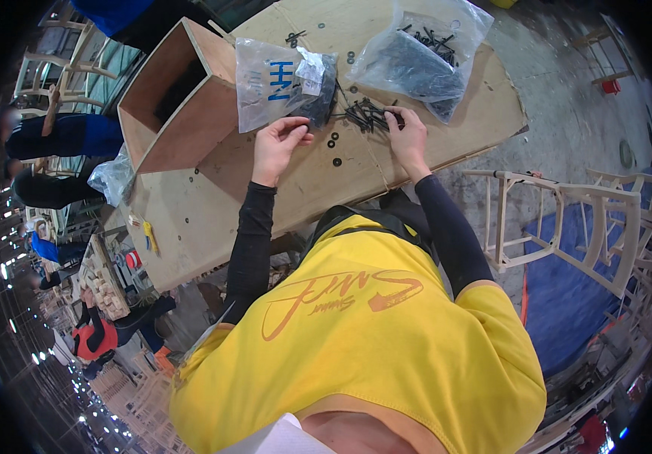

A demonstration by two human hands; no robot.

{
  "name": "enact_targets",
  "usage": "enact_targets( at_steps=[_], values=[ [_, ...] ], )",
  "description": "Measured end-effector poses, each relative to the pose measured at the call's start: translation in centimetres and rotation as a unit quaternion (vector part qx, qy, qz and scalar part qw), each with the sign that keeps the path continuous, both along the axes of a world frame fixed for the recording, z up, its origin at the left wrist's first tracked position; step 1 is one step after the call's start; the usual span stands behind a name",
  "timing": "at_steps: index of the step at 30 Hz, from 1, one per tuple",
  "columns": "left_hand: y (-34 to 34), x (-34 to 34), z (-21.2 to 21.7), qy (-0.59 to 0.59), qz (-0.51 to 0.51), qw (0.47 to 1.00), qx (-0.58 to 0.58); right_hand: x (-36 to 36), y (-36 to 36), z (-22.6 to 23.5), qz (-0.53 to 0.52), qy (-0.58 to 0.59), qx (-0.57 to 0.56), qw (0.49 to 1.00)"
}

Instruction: The person repeatedly picks up small black washers and screws from a table, threads the washers onto the screws, and places the assembled pieces into a wooden bin. The person also handles plastic bags containing additional hardware.

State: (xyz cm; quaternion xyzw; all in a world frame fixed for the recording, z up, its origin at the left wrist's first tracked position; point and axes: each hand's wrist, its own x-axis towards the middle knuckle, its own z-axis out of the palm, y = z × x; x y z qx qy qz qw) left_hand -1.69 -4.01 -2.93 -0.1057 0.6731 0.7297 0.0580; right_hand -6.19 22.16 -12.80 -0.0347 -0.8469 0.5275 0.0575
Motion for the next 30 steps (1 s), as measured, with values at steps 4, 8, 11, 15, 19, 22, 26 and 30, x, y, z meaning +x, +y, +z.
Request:
enact_targets(
  at_steps=[4,8,11,15,19,22,26,30],
  values=[
    [2.0,0.1,0.2,-0.003,-0.034,0.999,-0.002,0.5,-0.7,0.0,0.047,-0.129,-0.286,0.948],
    [3.0,-0.5,0.0,0.010,-0.037,0.999,-0.014,1.8,-2.2,1.2,0.084,-0.160,-0.347,0.920],
    [3.4,-0.7,0.0,0.009,-0.028,0.999,-0.021,2.4,-2.8,2.3,0.086,-0.202,-0.386,0.896],
    [3.5,-0.5,-1.1,0.011,-0.024,0.999,-0.045,2.7,-3.2,2.8,0.091,-0.264,-0.474,0.835],
    [3.8,-0.2,-1.5,-0.008,-0.013,1.000,-0.025,2.9,-3.2,2.7,0.100,-0.318,-0.538,0.774],
    [3.8,0.0,-1.5,-0.014,-0.005,1.000,-0.009,3.1,-3.3,2.8,0.092,-0.339,-0.562,0.749],
    [4.2,0.4,-1.0,0.009,0.021,0.999,-0.026,3.3,-3.4,2.8,0.095,-0.357,-0.593,0.715],
    [4.4,0.8,-1.1,0.082,0.026,0.991,-0.103,3.3,-3.4,2.7,0.104,-0.381,-0.627,0.672]
  ],
)
